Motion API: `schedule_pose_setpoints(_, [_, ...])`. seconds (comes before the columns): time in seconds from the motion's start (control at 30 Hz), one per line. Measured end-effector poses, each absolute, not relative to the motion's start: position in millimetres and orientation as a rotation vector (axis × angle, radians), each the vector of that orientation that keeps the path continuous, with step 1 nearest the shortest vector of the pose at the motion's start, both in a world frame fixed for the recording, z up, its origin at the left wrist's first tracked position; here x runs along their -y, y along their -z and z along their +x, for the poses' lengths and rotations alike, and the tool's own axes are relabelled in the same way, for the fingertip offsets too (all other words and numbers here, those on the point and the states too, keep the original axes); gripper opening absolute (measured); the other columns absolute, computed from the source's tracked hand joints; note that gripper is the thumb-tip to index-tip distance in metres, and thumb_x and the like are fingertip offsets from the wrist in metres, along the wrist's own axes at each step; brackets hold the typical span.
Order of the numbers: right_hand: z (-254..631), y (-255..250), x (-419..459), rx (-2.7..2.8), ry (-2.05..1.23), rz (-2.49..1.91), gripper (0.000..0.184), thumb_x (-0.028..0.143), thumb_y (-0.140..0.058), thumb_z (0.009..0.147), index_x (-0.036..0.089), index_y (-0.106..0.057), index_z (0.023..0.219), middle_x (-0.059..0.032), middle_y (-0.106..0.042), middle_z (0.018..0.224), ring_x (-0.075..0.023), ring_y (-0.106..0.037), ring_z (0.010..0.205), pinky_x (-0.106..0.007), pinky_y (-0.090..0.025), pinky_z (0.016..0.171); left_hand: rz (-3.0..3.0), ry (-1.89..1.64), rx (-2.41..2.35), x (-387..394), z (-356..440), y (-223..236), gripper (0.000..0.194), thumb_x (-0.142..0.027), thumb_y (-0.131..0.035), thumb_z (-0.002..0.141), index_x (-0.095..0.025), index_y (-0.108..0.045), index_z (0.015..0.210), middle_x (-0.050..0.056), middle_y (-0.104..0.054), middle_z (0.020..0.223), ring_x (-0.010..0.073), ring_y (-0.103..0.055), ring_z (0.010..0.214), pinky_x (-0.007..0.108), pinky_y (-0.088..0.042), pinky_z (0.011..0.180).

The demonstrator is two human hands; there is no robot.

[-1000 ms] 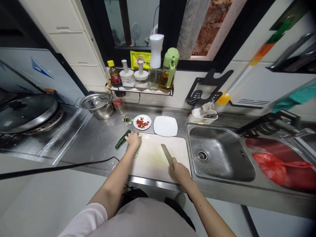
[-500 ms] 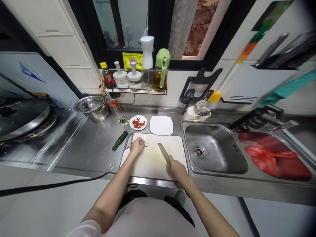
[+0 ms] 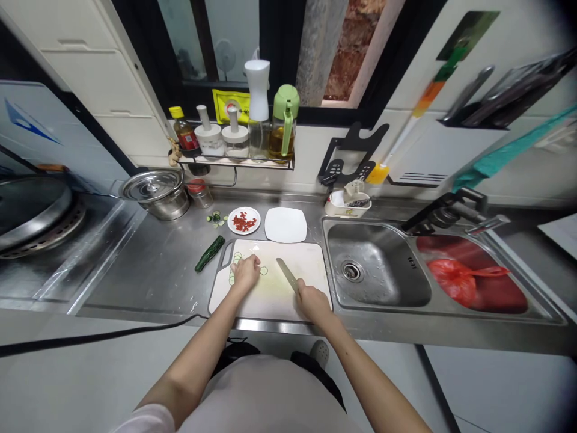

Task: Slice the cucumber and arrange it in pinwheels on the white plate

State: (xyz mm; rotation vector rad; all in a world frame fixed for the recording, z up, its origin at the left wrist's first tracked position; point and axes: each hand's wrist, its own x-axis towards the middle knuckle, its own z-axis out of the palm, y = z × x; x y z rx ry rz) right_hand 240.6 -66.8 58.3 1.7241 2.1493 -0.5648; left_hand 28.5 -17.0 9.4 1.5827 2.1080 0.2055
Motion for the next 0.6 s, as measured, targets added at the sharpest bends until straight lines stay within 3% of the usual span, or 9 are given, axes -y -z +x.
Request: schedule_pose_setpoints(0.6, [231.0,-67.9,86.1,-2.258,0.521,1.513,0.026,0.017,-0.032,0.095,0.017,-0.047,0.116,-0.0139,-0.069,0.095,-0.0255,-0.068,0.091,-0.031,-0.042,0.071,1.533,-0.142,-2.105,7.3,25.0,-4.0,0.015,-0.025,-0.056,0.081,-0.027,-0.060,0.095,0.004,-0.070,0.095,0.0274,-0.056,0.109,0.043,-0.027,0.092])
